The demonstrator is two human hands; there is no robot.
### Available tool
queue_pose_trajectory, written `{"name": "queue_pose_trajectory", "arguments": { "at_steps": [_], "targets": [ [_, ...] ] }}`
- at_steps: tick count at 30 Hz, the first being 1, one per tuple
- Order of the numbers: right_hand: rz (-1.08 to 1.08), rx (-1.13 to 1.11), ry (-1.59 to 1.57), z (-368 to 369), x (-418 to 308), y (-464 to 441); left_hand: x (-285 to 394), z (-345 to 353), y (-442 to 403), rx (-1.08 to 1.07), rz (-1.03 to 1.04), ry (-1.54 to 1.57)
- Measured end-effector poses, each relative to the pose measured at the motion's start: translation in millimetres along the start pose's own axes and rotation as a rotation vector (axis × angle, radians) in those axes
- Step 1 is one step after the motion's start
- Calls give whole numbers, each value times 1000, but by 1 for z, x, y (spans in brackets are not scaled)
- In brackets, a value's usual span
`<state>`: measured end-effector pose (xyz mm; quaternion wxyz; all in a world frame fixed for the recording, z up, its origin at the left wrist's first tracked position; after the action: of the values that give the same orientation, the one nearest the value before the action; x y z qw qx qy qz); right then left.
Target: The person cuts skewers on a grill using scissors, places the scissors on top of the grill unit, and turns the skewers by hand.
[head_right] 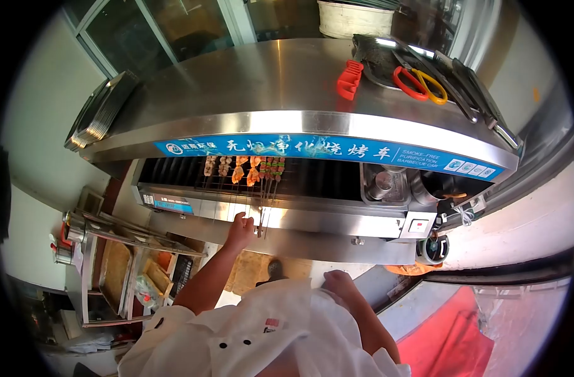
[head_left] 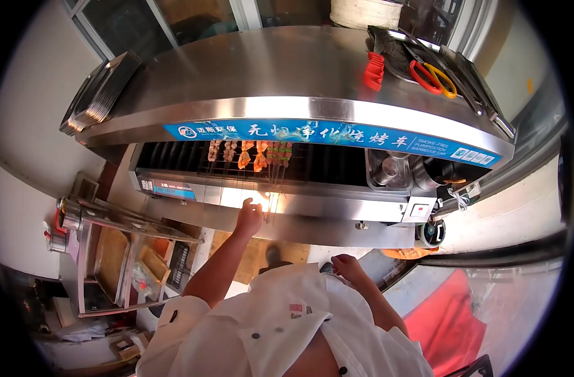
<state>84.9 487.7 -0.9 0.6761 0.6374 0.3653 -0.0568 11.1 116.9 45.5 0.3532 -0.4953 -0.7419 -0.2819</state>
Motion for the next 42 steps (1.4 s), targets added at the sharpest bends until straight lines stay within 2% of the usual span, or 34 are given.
{"name": "queue_pose_trajectory", "arguments": {
  "at_steps": [2, 5, 9, 11, 12, 14, 15, 17, 19, 20, 23, 31, 34, 42],
  "targets": [
    [-64, -13, 33, 17, -11, -8, -19, 7, -7, -82, -125, 430],
    [-100, -121, 120, 44, -55, -18, -22, 7, -13, -80, -186, 550],
    [-192, -136, 103, 87, -106, -42, -25, 6, -14, -69, -209, 699],
    [-268, -215, -63, 112, -124, -58, -25, 6, -13, -81, -199, 718],
    [-265, -208, -63, 123, -137, -61, -25, 5, -14, -89, -188, 733],
    [-202, -341, -318, 145, -160, -62, -36, 6, -17, -111, -206, 685],
    [-198, -336, -319, 154, -166, -64, -43, 6, -20, -103, -120, 560],
    [-134, -370, -526, 169, -178, -67, -56, 10, -24, -97, -33, 437],
    [-89, -307, -584, 176, -191, -58, -26, -4, -17, -131, -204, 765],
    [-46, -247, -640, 178, -194, -54, -29, -4, -18, -133, -208, 769],
    [-142, -310, -644, 178, -173, -87, -35, 0, -17, -149, -160, 778],
    [-94, -250, -685, 178, -181, -69, -3, -12, -16, -152, -228, 799],
    [-99, -249, -662, 178, -184, -64, -7, -7, -19, -116, -154, 674],
    [-126, -250, -812, 185, -184, -69, -12, -2, -15, -34, -209, 755]
  ]
}}
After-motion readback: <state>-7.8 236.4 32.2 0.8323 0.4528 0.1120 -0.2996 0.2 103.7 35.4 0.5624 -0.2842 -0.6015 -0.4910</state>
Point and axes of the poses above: each hand's wrist, its own y-axis away from the middle knuckle, its own z-axis out of the palm, x = y × z, the point moved 1 cm from there along -y, towards the middle knuckle, and after that the axes turned 10 degrees about z, right-handed, at the moved point
